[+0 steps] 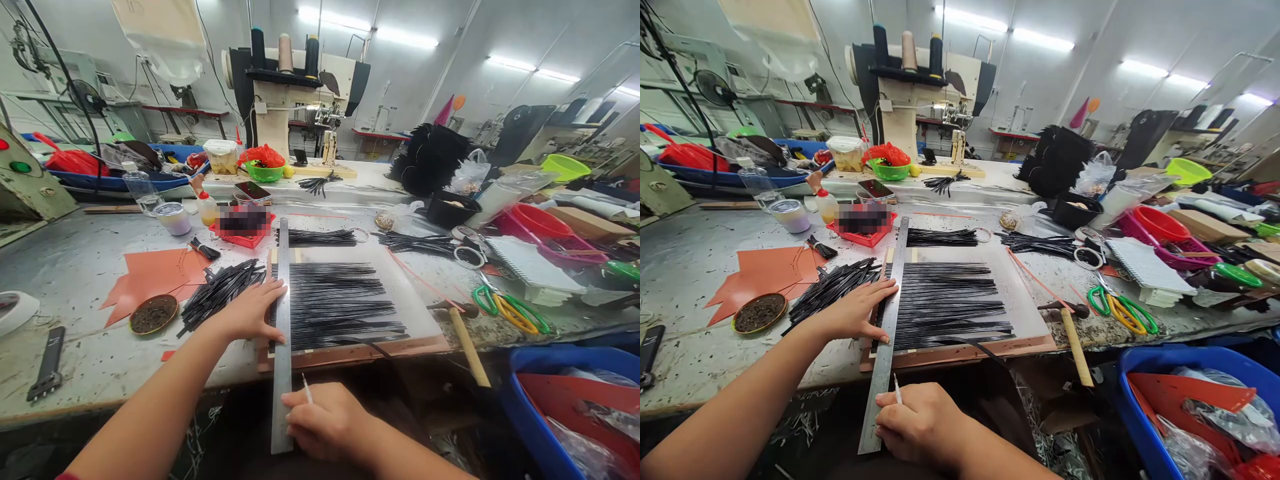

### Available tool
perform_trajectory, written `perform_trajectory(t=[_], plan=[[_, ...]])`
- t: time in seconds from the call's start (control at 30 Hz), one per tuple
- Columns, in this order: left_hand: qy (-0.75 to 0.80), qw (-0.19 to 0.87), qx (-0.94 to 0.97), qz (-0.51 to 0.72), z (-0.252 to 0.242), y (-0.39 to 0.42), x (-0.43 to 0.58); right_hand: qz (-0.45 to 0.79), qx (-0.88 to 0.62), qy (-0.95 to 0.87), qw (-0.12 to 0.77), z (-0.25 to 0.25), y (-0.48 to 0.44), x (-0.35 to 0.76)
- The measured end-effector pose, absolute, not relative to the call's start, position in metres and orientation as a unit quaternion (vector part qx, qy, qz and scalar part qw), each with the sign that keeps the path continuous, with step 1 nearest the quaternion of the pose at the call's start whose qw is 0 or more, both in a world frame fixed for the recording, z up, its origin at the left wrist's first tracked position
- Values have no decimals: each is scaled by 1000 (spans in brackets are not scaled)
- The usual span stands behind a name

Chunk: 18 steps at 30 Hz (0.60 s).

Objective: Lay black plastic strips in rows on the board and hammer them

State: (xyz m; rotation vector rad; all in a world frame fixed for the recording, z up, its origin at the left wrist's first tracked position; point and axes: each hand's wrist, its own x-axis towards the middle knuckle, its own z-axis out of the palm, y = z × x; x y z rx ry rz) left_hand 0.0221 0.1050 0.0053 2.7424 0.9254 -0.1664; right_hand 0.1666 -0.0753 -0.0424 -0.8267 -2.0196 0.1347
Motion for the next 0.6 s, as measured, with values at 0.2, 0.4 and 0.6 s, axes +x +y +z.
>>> perform_trajectory(t=[0.2,0.4,0.6], plan=[[318,124,939,-52,3,105,22,73,-346,-814,460,-42,-76,167],[321,130,937,-51,4,105,22,143,-364,-828,401,-50,-76,169],[318,141,936,-51,0,106,20,236,-406,-809,354,-57,-84,177]])
